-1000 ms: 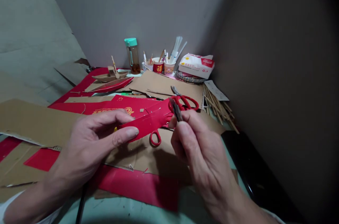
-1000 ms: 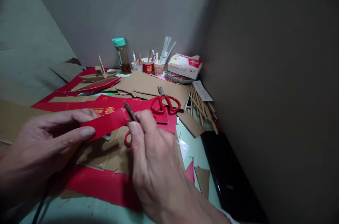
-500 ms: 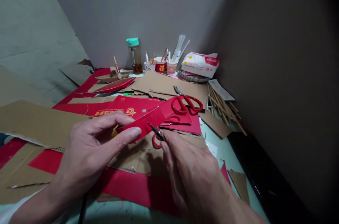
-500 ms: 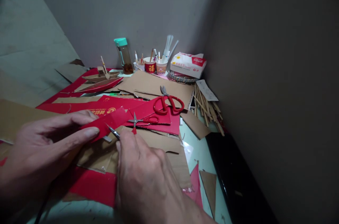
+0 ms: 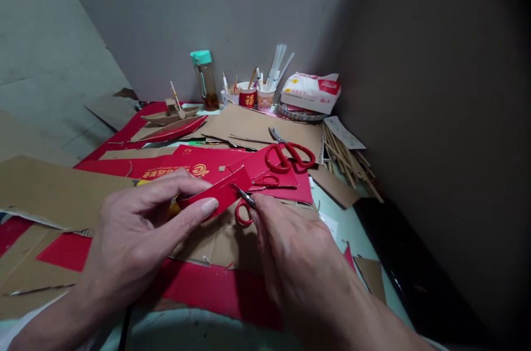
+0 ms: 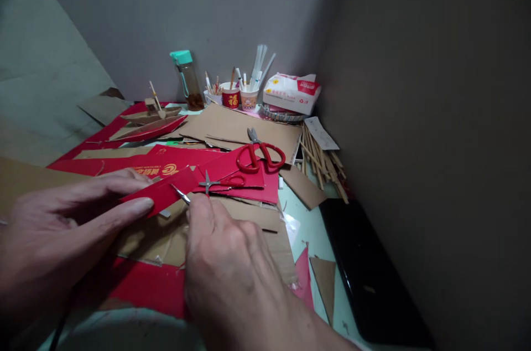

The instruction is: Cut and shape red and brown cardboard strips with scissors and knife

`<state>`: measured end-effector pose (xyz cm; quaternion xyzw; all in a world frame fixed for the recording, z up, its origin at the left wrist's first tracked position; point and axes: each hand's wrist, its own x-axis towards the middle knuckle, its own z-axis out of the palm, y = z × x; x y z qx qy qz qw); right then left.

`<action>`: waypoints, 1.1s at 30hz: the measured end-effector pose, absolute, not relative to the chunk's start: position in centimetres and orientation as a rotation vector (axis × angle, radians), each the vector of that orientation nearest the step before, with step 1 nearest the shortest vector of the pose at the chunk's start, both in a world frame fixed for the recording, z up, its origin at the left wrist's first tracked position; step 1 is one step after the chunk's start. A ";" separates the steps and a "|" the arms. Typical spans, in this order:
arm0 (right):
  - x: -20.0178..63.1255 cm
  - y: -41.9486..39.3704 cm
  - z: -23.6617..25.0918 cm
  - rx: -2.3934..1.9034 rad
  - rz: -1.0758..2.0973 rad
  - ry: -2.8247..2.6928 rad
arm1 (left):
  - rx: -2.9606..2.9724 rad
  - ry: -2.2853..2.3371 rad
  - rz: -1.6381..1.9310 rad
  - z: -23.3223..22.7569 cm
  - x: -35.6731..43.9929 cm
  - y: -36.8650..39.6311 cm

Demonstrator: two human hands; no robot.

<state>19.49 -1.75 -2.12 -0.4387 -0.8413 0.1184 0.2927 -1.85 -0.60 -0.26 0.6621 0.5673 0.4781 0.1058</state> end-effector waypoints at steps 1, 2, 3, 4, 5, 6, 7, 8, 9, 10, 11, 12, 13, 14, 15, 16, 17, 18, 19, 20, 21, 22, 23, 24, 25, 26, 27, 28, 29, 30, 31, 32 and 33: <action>19.6 -1.7 -2.1 -1.205 0.320 -2.269 | 1.973 1.647 1.397 -0.2 -1.7 -0.5; 19.7 -1.7 -2.0 -1.240 0.329 -2.295 | 1.996 1.611 1.374 -0.1 -1.5 -0.3; 19.8 -1.7 -1.9 -1.269 0.341 -2.318 | 2.013 1.567 1.344 -0.1 -1.3 -0.1; 20.0 -1.7 -1.8 -1.289 0.355 -2.338 | 2.025 1.523 1.309 0.0 -1.1 0.0; 20.2 -1.8 -1.6 -1.309 0.363 -2.341 | 2.034 1.486 1.280 -0.1 -0.9 0.1; 20.5 -1.9 -1.5 -1.339 0.368 -2.320 | 2.047 1.459 1.262 -0.1 -0.8 0.2; 20.8 -2.0 -1.3 -1.377 0.366 -2.271 | 2.058 1.441 1.250 -0.2 -0.7 0.2; 21.1 -2.1 -1.2 -1.411 0.363 -2.200 | 2.068 1.428 1.245 -0.4 -0.6 0.1; 21.5 -2.2 -1.2 -1.440 0.364 -2.118 | 2.077 1.416 1.234 -0.5 -0.6 0.0; 21.8 -2.3 -1.1 -1.455 0.376 -2.035 | 2.087 1.399 1.215 -0.6 -0.6 -0.1; 22.1 -2.5 -1.1 -1.464 0.412 -1.963 | 2.100 1.376 1.199 -0.7 -0.6 -0.2; 22.4 -2.7 -1.1 -1.452 0.476 -1.905 | 2.119 1.344 1.177 -0.7 -0.5 -0.3; 22.5 -2.9 -1.1 -1.427 0.556 -1.855 | 2.148 1.305 1.147 -0.7 -0.5 -0.3; 22.7 -3.0 -1.1 -1.399 0.641 -1.811 | 2.186 1.258 1.118 -0.7 -0.4 -0.3; 22.7 -3.2 -1.2 -1.375 0.717 -1.770 | 2.224 1.214 1.075 -0.6 -0.3 -0.3; 22.7 -3.4 -1.2 -1.348 0.780 -1.731 | 2.264 1.165 1.029 -0.5 -0.2 -0.2; 22.8 -3.6 -1.2 -1.326 0.830 -1.691 | 2.304 1.123 0.985 -0.4 -0.1 -0.2; 22.8 -3.8 -1.3 -1.320 0.877 -1.650 | 2.347 1.098 0.949 -0.3 0.0 -0.1; 22.9 -4.0 -1.4 -1.325 0.927 -1.610 | 2.392 1.089 0.936 -0.3 0.1 0.0; 23.1 -4.1 -1.5 -1.331 0.973 -1.572 | 2.441 1.083 0.930 -0.3 0.1 0.1; 23.3 -4.1 -1.6 -1.336 1.011 -1.546 | 2.491 1.079 0.923 -0.4 0.1 0.2; 23.5 -4.2 -1.7 -1.347 1.031 -1.534 | 2.543 1.071 0.923 -0.6 0.2 0.3; 23.7 -4.1 -2.0 -1.366 1.032 -1.541 | 2.587 1.071 0.896 -0.8 0.3 0.4; 23.9 -4.1 -2.2 -1.389 1.016 -1.565 | 2.630 1.064 0.861 -1.0 0.4 0.4; 24.0 -4.0 -2.5 -1.419 0.990 -1.601 | 2.669 1.051 0.820 -1.3 0.6 0.5; 24.1 -3.8 -2.8 -1.456 0.958 -1.643 | 2.702 1.040 0.772 -1.6 0.8 0.5; 24.2 -3.7 -3.2 -1.496 0.921 -1.687 | 2.728 1.027 0.738 -1.9 1.0 0.5; 24.2 -3.6 -3.5 -1.537 0.884 -1.730 | 2.745 1.015 0.715 -2.2 1.1 0.5; 24.2 -3.5 -3.7 -1.569 0.851 -1.772 | 2.750 0.997 0.703 -2.5 1.2 0.5; 24.1 -3.4 -3.9 -1.594 0.816 -1.808 | 2.748 0.986 0.707 -2.7 1.3 0.4; 24.0 -3.4 -4.0 -1.616 0.781 -1.843 | 2.743 0.982 0.715 -3.0 1.2 0.4; 23.9 -3.5 -4.0 -1.633 0.743 -1.866 | 2.749 0.963 0.729 -3.3 1.1 0.3; 23.8 -3.6 -3.9 -1.649 0.717 -1.881 | 2.764 0.944 0.724 -3.6 0.9 0.2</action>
